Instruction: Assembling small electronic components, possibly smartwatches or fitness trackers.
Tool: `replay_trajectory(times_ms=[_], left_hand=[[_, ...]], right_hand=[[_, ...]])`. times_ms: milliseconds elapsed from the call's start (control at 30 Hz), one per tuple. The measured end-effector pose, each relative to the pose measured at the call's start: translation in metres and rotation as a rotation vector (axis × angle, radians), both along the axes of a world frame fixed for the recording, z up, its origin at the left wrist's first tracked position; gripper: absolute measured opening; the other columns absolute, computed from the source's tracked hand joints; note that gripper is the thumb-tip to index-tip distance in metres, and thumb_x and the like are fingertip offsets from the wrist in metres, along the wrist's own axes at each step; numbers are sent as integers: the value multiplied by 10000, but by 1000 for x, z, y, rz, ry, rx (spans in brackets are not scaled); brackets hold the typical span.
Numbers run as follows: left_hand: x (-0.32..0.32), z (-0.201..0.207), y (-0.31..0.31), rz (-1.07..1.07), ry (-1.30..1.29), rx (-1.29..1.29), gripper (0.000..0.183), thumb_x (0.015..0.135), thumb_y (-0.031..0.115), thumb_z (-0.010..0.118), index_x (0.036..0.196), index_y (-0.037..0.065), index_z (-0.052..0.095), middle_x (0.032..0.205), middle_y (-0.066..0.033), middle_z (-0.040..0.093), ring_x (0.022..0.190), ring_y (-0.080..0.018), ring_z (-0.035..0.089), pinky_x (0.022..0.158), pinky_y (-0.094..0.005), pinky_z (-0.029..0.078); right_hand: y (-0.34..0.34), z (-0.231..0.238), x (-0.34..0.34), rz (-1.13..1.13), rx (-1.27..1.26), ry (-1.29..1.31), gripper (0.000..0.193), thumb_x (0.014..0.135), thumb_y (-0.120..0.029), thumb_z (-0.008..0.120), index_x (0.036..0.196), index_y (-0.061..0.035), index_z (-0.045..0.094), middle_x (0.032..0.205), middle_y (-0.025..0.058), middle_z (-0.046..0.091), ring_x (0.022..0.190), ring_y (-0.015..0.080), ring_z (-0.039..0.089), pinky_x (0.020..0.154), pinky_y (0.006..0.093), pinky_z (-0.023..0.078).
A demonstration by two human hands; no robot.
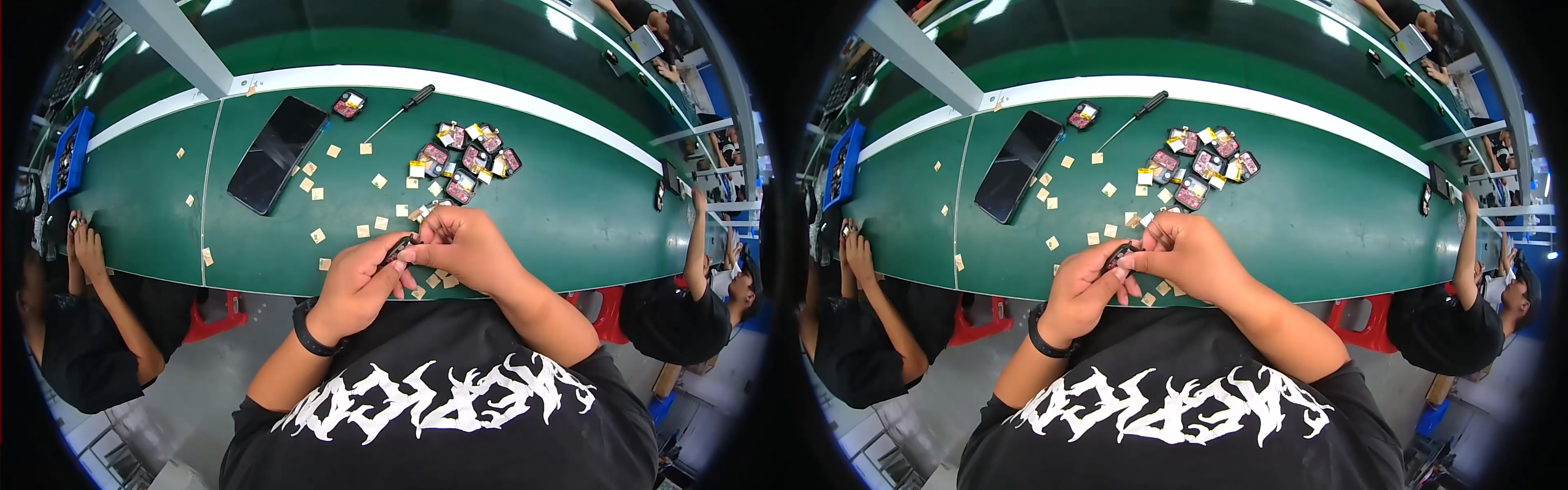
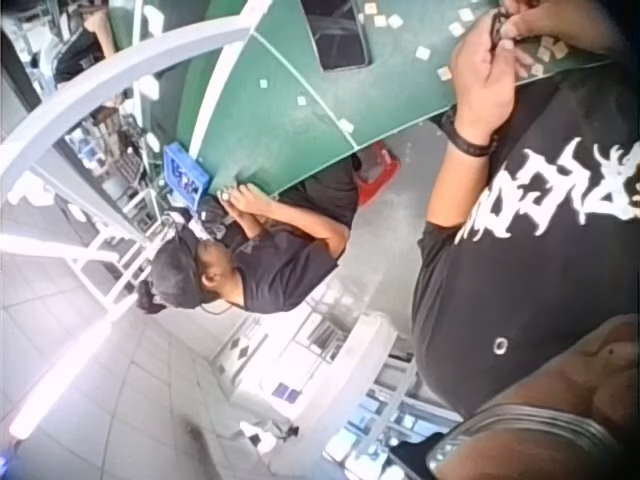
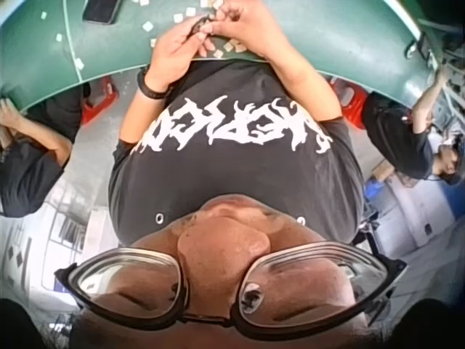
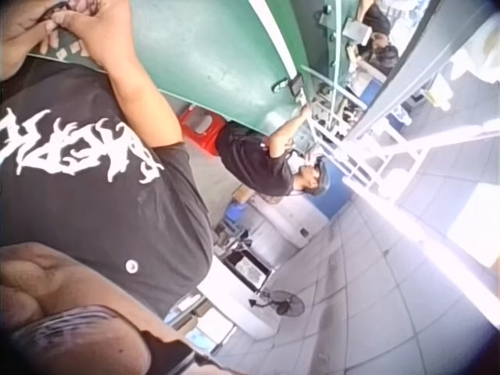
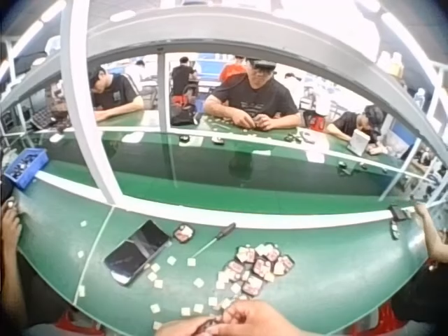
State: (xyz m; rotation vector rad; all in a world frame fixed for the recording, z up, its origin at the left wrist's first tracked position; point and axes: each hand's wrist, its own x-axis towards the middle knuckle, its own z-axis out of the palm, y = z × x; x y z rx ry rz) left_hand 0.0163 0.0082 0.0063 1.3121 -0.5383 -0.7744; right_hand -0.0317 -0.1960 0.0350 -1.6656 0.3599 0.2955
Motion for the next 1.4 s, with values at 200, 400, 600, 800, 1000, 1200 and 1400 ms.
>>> replay_trajectory(times_ms=[200, 400, 600, 800, 1000, 1200, 1400], left_hand=[[-2, 3, -7, 27, 176, 1, 338, 1049, 70, 517, 1366, -47, 533, 1048, -78, 648, 793, -118, 664, 645, -246, 538], [-12, -7, -11, 132, 184, -47, 293, 1036, 26, 521, 1319, -20, 461, 1098, -92, 614, 803, -132, 649, 649, -253, 534], [-11, -10, -6, 96, 95, -74, 265, 1042, 16, 507, 1301, -10, 458, 1114, -102, 605, 838, -137, 646, 670, -254, 526], [-10, -12, -2, 93, 53, -31, 275, 1035, -7, 511, 1306, -6, 463, 1097, -90, 605, 836, -120, 634, 664, -242, 511], [-18, 0, -11, 221, 108, 34, 294, 1011, -5, 572, 1302, -27, 532, 983, -64, 641, 764, -93, 633, 626, -235, 520], [-17, 4, -5, 217, 189, 40, 289, 999, -3, 599, 1285, -46, 599, 932, -64, 671, 721, -92, 654, 627, -239, 554], [-5, 17, 9, 305, 246, 49, 293, 1022, 48, 595, 1298, -51, 597, 965, -95, 693, 719, -105, 666, 637, -241, 566]], right_hand=[[1, 2, -7, 31, -48, 4, 206, 923, -174, 795, 894, -14, 668, 697, -25, 610, 619, 23, 498, 534, 222, 386], [16, -5, -12, -192, 312, -15, 155, 1003, -107, 675, 1073, 24, 716, 842, -4, 689, 742, 35, 569, 667, 195, 440], [17, -2, -13, -184, 282, 73, 133, 985, -85, 690, 1044, 30, 716, 814, 22, 698, 719, 41, 604, 571, 205, 418], [27, 13, -10, -230, 321, 43, 111, 965, -67, 708, 988, 41, 708, 815, 45, 709, 665, 52, 596, 544, 209, 410], [19, 17, -12, -273, 389, 174, 143, 949, -82, 739, 979, 53, 702, 828, 42, 704, 712, 61, 616, 600, 206, 452], [13, 6, -19, -172, 267, 130, 158, 928, -96, 777, 993, 29, 705, 785, -15, 652, 683, 24, 533, 588, 200, 412], [-10, 11, -19, -19, 49, 39, 244, 872, -112, 834, 1048, -1, 706, 725, -37, 552, 656, 38, 482, 596, 219, 418]])
